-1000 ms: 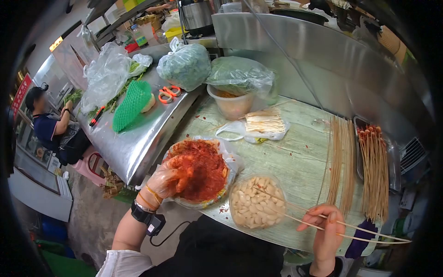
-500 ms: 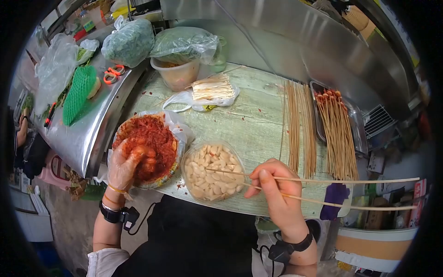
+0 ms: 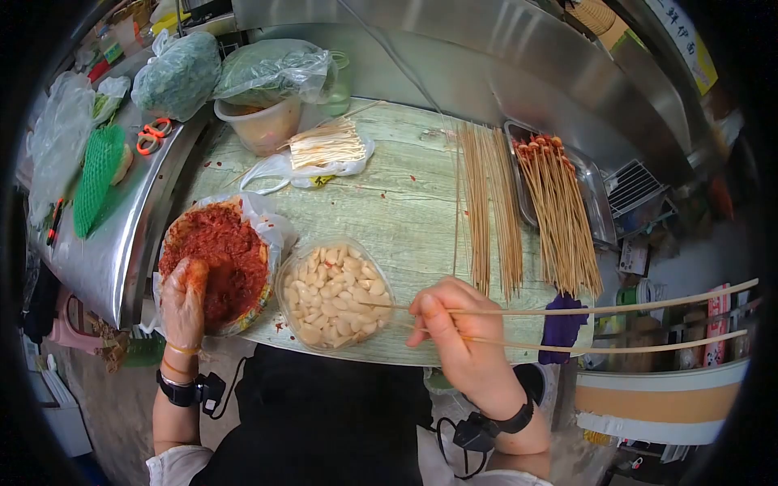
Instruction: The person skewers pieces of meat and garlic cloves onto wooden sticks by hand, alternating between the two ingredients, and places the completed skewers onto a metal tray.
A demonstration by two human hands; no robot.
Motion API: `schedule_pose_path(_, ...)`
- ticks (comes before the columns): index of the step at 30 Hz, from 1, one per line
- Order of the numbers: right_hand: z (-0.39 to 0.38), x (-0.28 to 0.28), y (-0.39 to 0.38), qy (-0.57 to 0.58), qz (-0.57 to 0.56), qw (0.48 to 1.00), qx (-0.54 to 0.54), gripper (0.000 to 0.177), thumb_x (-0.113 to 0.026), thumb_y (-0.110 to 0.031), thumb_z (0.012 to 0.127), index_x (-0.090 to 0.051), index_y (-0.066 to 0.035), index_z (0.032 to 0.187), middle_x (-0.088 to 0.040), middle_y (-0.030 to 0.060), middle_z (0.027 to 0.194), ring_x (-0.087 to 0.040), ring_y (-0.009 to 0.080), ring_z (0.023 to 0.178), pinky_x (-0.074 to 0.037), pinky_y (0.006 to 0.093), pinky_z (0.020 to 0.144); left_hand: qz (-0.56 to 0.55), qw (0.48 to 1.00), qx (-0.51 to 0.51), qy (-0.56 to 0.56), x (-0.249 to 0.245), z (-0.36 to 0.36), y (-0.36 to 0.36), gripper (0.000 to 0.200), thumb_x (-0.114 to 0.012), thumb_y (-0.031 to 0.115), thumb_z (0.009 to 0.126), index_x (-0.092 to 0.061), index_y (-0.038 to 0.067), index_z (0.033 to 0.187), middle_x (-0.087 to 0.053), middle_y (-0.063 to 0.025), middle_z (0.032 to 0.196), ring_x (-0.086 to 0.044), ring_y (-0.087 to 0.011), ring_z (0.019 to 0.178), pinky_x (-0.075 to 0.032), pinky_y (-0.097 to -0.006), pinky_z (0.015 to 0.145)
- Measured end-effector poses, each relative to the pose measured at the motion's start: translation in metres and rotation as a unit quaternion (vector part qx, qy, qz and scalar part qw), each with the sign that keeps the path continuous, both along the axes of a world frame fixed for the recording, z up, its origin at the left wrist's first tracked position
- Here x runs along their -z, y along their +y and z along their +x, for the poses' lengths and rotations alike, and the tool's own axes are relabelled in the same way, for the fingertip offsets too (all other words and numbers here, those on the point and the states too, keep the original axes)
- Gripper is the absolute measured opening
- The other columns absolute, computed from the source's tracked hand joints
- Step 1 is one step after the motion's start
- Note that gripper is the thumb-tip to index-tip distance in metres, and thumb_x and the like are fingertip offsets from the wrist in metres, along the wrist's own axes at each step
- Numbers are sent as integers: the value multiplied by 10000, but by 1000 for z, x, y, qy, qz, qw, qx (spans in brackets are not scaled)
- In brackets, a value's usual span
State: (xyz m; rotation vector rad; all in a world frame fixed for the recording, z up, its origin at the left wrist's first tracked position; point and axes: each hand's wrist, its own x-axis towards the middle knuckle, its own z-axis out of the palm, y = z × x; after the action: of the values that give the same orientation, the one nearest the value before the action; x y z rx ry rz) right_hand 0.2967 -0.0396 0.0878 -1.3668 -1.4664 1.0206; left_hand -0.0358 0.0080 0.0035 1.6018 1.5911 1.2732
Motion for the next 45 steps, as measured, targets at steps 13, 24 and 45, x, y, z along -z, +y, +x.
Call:
schedule_pose_path(13,-4,12,6,-14,56,998,-24,289,-434,-193,968,-572,16,824,-569,79,681,-583,165,608,-465,250,569,87,993,-59,47,3,6,-8,177,-569,65,878,-643,-35,1004,-676,-78,881,-609,-140,762,-477,-267,695)
schedule_pose_path(24,-33,35,46,366,-66,928,22,383,-365,-314,989,-533,-3,841,-558,81,674,-595,191,529,-514,287,486,-134,935,98,-314,-12,21,-8,212,-548,11,872,-606,-39,1069,-664,-78,944,-618,-121,835,-502,-253,749)
schedule_pose_path(45,-80,17,104,293,-195,932,-91,398,-418,-389,964,-554,-35,841,-549,57,694,-618,172,546,-498,250,479,-69,973,197,-102,-24,13,-19,252,-625,18,815,-606,-31,1061,-668,-94,866,-640,-134,754,-515,-267,675)
